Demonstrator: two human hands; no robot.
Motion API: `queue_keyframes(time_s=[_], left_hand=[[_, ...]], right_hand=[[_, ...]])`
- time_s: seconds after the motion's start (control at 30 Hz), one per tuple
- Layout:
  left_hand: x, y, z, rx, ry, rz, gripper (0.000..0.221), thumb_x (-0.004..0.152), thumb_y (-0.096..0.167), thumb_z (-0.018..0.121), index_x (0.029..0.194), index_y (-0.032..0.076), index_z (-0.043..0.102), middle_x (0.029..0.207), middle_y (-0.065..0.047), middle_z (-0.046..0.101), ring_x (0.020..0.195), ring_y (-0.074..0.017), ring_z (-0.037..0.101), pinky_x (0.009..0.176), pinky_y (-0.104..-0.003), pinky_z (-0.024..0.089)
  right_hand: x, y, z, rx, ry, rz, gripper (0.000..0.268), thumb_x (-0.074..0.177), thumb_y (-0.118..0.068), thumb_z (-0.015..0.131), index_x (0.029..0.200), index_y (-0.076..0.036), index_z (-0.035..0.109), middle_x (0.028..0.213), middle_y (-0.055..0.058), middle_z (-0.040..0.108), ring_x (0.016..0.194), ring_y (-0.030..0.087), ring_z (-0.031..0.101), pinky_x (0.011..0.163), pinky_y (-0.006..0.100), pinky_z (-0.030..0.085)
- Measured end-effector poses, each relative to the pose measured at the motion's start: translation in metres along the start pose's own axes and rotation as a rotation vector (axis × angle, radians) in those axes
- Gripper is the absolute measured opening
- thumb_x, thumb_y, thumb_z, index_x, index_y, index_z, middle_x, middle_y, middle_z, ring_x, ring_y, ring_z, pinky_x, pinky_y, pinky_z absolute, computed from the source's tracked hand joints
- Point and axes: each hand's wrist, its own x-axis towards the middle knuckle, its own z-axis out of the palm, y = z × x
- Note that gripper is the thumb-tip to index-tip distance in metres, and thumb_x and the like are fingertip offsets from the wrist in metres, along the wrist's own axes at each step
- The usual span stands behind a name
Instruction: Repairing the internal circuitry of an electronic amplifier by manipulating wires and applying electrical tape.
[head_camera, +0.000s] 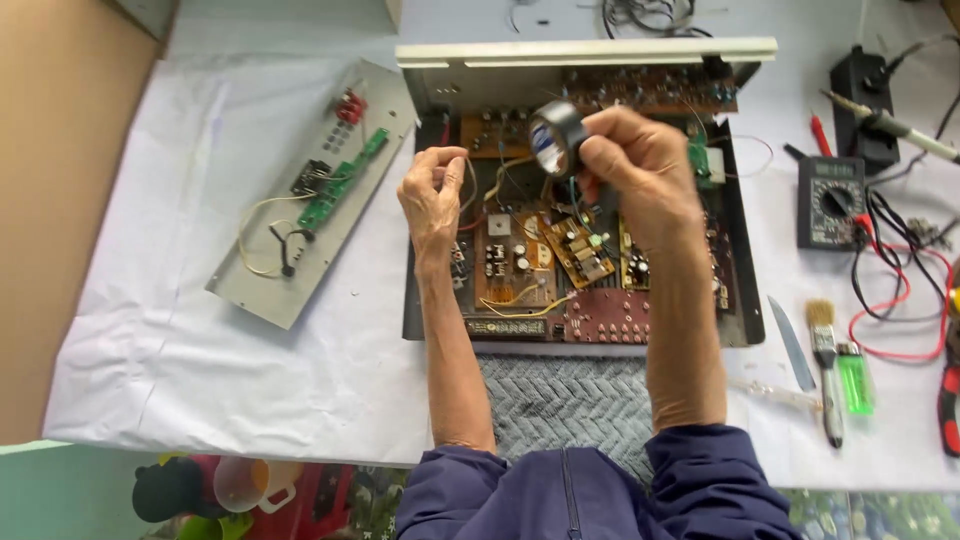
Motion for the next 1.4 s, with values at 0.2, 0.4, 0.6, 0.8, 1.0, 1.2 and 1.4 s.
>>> queue_keyframes(time_s=[0.2,0.4,0.6,0.8,1.0,1.2,1.4], left_hand=[[-0.004,0.029,-0.012,-0.759,-0.220,-0.028,0.052,0.097,0.050,0.072,0.131,0.011,0.068,0.112,-0.012,0.072,0.100,-0.0160,0.072,0.087,-0.028,0.060],[-0.007,0.025,-0.011,-0.765,-0.321,0.035,0.054,0.090,0.019,0.084,0.140,0.013,0.063,0.123,-0.010,0.067,0.102,-0.0140,0.070,0.091,-0.031,0.061],[-0.006,0.052,-0.018,-0.578,-0.229,-0.010,0.024,0.096,0.023,0.076,0.117,0.011,0.075,0.087,-0.010,0.072,0.073,-0.0101,0.068,0.066,-0.024,0.062],[-0.010,0.057,-0.006,-0.440,-0.144,-0.124,0.009,0.093,0.014,0.075,0.090,0.006,0.077,0.056,-0.011,0.067,0.046,-0.0159,0.068,0.041,-0.024,0.057],[-0.002,0.079,0.002,-0.300,-0.207,-0.150,0.016,0.095,0.024,0.071,0.084,0.013,0.077,0.048,-0.008,0.064,0.042,-0.0144,0.065,0.040,-0.023,0.054],[-0.003,0.063,0.013,-0.276,-0.107,-0.070,0.009,0.094,0.011,0.073,0.102,0.013,0.076,0.073,-0.010,0.071,0.058,-0.0143,0.068,0.049,-0.027,0.062],[-0.004,0.070,0.006,-0.310,-0.082,-0.142,0.010,0.092,0.021,0.075,0.090,0.011,0.076,0.065,-0.008,0.071,0.049,-0.0123,0.068,0.042,-0.023,0.060]], right_hand=[[0.007,0.038,0.020,0.028,-0.162,0.046,0.020,0.103,-0.014,0.065,0.105,0.005,0.069,0.070,0.013,0.062,0.059,0.015,0.061,0.057,0.026,0.053],[0.008,0.044,0.027,0.085,-0.171,0.097,0.019,0.102,-0.011,0.066,0.104,0.007,0.068,0.064,0.014,0.059,0.053,0.015,0.060,0.046,0.029,0.054],[0.002,0.029,0.033,0.021,-0.282,0.135,0.019,0.093,-0.007,0.075,0.104,0.007,0.070,0.091,0.014,0.066,0.071,0.013,0.066,0.058,0.028,0.060],[0.009,0.026,0.029,-0.251,-0.377,-0.017,0.036,0.080,-0.003,0.087,0.111,0.006,0.072,0.104,0.010,0.062,0.080,0.012,0.061,0.065,0.027,0.059],[0.005,0.011,0.026,-0.140,-0.268,0.070,0.017,0.093,-0.006,0.077,0.103,0.007,0.072,0.092,0.008,0.063,0.075,0.010,0.063,0.054,0.023,0.059],[0.004,0.000,0.032,-0.035,-0.295,0.111,0.029,0.081,-0.002,0.085,0.104,0.007,0.071,0.094,0.008,0.062,0.076,0.012,0.067,0.055,0.024,0.062],[0.005,0.014,0.018,-0.105,-0.261,0.109,0.016,0.087,-0.003,0.081,0.097,0.006,0.074,0.088,0.009,0.063,0.076,0.011,0.064,0.061,0.026,0.061]])
